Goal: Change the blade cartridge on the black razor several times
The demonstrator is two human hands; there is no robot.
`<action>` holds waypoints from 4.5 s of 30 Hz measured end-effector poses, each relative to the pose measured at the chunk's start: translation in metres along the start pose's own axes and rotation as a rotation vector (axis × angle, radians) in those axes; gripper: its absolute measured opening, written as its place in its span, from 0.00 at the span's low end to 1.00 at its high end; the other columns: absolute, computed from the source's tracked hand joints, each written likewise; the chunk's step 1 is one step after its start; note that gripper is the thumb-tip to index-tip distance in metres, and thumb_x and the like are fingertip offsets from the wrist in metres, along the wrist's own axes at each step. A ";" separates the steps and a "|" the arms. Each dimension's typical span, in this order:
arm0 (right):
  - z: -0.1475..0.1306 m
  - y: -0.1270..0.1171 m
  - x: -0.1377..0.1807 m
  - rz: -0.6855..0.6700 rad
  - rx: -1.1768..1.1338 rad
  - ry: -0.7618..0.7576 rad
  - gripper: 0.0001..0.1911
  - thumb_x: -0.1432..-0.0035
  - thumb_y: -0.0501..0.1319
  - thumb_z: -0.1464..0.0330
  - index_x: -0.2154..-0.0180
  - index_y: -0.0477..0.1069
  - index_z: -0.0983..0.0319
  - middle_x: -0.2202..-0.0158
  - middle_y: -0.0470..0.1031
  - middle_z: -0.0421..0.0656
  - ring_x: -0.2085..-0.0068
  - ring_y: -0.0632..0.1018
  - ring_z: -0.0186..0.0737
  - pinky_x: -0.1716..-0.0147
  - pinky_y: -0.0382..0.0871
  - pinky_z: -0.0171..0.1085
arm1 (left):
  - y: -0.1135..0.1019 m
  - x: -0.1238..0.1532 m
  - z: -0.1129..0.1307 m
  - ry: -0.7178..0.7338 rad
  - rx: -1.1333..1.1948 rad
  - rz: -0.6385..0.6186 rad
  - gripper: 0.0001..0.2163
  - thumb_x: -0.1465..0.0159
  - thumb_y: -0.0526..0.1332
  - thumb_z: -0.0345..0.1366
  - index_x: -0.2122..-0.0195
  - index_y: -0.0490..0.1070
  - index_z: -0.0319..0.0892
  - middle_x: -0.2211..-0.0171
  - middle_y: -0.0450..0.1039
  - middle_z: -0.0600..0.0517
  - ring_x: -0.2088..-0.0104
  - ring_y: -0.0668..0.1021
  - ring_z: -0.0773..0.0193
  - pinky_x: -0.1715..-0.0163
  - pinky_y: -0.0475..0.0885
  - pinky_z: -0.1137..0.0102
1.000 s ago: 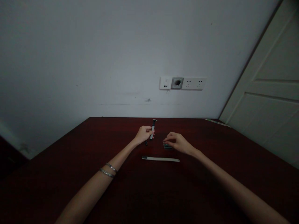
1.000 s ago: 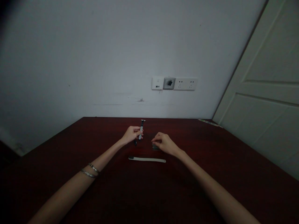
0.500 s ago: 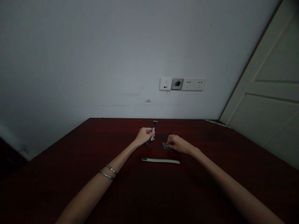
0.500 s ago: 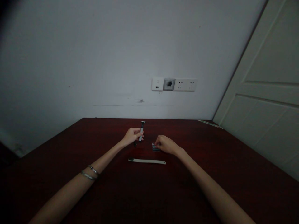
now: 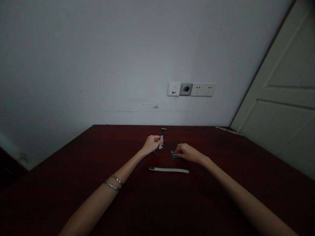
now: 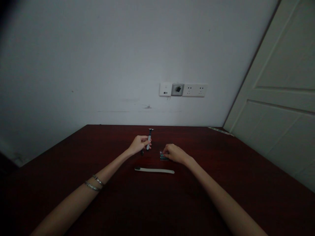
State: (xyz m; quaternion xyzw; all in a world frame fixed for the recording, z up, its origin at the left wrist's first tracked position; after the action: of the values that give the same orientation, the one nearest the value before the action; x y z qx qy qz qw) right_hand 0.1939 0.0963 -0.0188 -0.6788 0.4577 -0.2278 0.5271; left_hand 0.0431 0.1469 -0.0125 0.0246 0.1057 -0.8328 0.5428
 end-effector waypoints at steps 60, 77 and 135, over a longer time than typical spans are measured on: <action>-0.062 -0.062 -0.012 0.346 -0.152 -0.194 0.11 0.43 0.57 0.68 0.59 0.73 0.64 0.62 0.74 0.47 0.63 0.74 0.38 0.62 0.69 0.38 | -0.005 0.012 0.026 -0.003 0.130 0.156 0.09 0.49 0.65 0.30 0.67 0.71 0.33 0.75 0.75 0.49 0.78 0.77 0.67 0.82 0.67 0.78; -0.059 -0.066 -0.011 0.504 -0.052 -0.321 0.12 0.40 0.52 0.70 0.60 0.73 0.63 0.63 0.73 0.48 0.62 0.75 0.39 0.61 0.70 0.38 | -0.015 0.011 0.021 -0.055 0.165 0.125 0.15 0.48 0.66 0.36 0.61 0.71 0.35 0.65 0.76 0.44 0.71 0.79 0.63 0.78 0.70 0.76; -0.042 -0.076 -0.045 0.488 -0.766 0.081 0.17 0.51 0.60 0.59 0.67 0.75 0.67 0.73 0.75 0.43 0.86 0.68 0.27 0.87 0.61 0.29 | 0.009 0.031 0.045 0.345 -0.882 0.255 0.10 0.38 0.56 0.41 0.60 0.67 0.40 0.72 0.74 0.48 0.72 0.77 0.60 0.72 0.66 0.72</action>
State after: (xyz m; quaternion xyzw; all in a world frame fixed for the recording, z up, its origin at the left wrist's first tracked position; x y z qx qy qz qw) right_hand 0.1681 0.1161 0.0738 -0.6878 0.6756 0.0624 0.2580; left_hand 0.0413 0.1061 0.0255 -0.0572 0.5329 -0.6194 0.5737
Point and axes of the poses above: each hand's wrist, its own x-axis away from the middle knuckle, its own y-axis out of the palm, z = x × y, the point moved 8 cm from there along -x, towards the middle knuckle
